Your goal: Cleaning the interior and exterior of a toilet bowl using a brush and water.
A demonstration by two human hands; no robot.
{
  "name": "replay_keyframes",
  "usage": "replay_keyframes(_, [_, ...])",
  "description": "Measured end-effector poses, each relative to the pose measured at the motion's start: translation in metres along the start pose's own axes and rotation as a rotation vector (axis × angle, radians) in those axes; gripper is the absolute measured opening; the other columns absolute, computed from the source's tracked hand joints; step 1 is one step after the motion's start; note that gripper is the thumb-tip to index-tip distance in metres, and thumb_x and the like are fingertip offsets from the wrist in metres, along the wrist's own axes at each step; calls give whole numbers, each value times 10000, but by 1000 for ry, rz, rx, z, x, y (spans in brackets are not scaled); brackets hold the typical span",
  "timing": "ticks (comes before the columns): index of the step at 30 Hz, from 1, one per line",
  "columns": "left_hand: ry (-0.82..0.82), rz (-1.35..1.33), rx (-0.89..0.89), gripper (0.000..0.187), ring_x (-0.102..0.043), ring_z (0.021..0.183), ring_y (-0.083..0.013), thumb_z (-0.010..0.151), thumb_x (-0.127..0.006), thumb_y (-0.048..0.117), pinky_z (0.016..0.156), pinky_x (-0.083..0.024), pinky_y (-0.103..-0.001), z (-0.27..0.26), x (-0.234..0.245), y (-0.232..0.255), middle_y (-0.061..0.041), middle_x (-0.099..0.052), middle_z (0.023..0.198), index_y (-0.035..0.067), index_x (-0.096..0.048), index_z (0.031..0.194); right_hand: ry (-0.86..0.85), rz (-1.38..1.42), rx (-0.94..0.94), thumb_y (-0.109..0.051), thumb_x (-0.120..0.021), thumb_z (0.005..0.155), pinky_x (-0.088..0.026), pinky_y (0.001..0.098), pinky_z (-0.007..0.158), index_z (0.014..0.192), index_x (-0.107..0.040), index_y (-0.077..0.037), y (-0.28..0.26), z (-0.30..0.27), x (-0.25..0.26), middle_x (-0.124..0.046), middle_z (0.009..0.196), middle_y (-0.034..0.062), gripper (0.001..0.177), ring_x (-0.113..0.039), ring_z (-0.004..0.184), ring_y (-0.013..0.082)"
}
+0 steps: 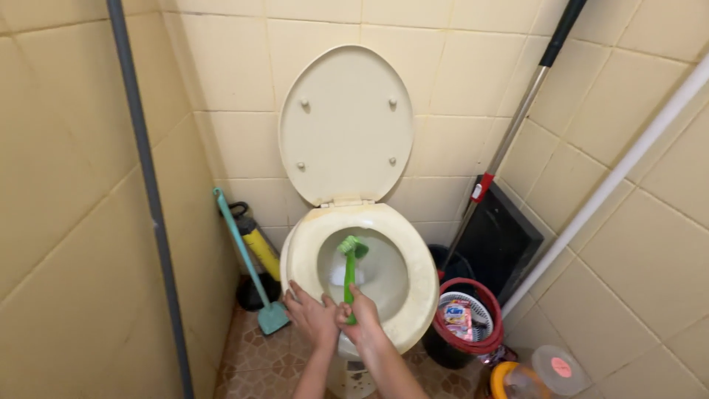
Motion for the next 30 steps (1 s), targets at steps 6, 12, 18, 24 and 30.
replay_keyframes(6, [-100, -187, 12, 883, -448, 1333, -449, 812, -712, 187, 1112, -401, -475, 33, 9, -8, -285, -367, 1508, -16, -281, 1556, -22, -168, -98, -282, -574, 1035, -236, 243, 377, 1011, -534, -80, -23, -23, 12, -387, 570, -3, 207, -330, 419, 106])
replay_keyframes(12, [-212, -194, 75, 851, -457, 1347, -434, 868, -676, 197, 1090, -424, -458, 41, 17, -2, -234, -323, 1560, 18, -233, 1572, 9, 107, -40, -244, -547, 1036, -241, 240, 381, 1085, -559, -134, -20, 9, 15, -361, 580, -25, 121, -331, 433, 91])
replay_keyframes(18, [-205, -198, 57, 873, -442, 1355, -446, 867, -680, 203, 1090, -429, -461, 41, 16, -6, -245, -313, 1562, 3, -222, 1583, -177, -1407, 78, -365, -604, 1046, -457, 263, 489, 1438, -597, -105, -66, -67, 9, -609, 712, -30, 470, -535, 531, 79])
replay_keyframes(24, [-188, -167, 77, 864, -428, 1375, -422, 869, -680, 220, 1079, -437, -464, 47, 11, -6, -220, -313, 1564, 34, -228, 1582, -452, -2326, -28, -372, -694, 1003, -501, 238, 581, 1400, -692, -201, -195, -124, -38, -779, 957, -12, 433, -620, 667, 40])
replay_keyframes(30, [-213, -172, 95, 857, -439, 1368, -414, 879, -665, 232, 1071, -444, -471, 36, 23, -2, -205, -313, 1572, 47, -223, 1589, -167, -2308, -235, -398, -652, 980, -357, 296, 396, 1477, -588, -252, -164, -96, -70, -494, 597, -11, 522, -414, 432, 100])
Point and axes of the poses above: each hand's wrist, its own z-axis towards the middle knuckle, its own x-axis out of the back of the hand, y = z × x, the point moved 9 cm from there along z, towards the middle knuckle
